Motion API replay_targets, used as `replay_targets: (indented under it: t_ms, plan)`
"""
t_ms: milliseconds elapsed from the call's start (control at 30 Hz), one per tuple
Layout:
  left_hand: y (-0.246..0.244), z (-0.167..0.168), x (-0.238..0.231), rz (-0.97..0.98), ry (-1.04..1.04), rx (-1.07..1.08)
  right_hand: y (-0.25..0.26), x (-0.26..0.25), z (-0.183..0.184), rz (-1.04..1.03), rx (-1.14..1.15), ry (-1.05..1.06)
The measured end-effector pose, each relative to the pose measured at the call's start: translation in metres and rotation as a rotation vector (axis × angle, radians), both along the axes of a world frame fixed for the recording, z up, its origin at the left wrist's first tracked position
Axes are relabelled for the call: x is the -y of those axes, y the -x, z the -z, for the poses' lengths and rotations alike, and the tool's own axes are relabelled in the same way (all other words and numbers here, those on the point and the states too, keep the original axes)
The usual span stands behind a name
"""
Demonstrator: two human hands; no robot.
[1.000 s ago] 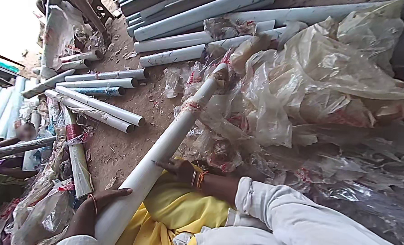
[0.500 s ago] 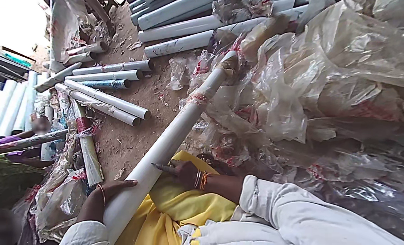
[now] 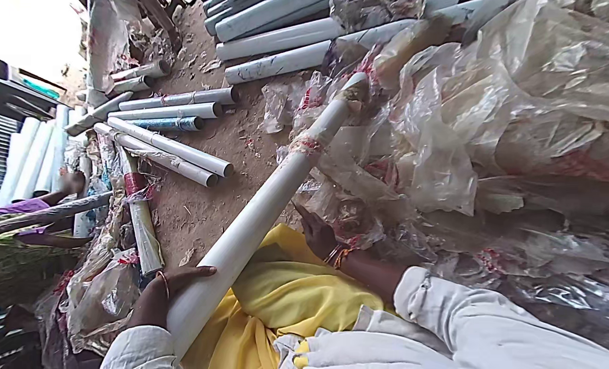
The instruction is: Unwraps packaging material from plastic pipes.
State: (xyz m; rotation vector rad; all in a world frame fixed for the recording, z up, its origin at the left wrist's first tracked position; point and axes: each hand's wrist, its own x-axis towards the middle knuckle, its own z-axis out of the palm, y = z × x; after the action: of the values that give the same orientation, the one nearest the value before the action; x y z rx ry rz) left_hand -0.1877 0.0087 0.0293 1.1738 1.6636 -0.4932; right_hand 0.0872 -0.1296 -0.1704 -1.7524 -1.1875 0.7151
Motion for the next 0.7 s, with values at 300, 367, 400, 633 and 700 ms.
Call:
replay_targets:
  t_ms: [300, 367, 400, 633, 700]
  plan:
    - [-0.013, -0.006, 0.004, 0.071, 0.019, 0.039, 0.019, -0.022, -0.058, -0.481, 0.068, 0.061]
    - [-0.013, -0.004, 0.004, 0.044, 0.014, 0.031, -0.017, -0.044, -0.035, -0.214, -0.023, 0.198]
    - [-0.013, -0.004, 0.003, 0.037, 0.019, 0.023, -0.039, -0.057, -0.022, -0.062, -0.082, 0.265]
    - [-0.007, 0.0, -0.001, 0.09, 0.033, 0.044, 0.02, -0.023, -0.038, -0.465, 0.035, -0.111]
    - [-0.008, -0.001, 0.0, 0.102, 0.028, 0.056, 0.029, -0.023, -0.043, -0.503, 0.069, -0.145]
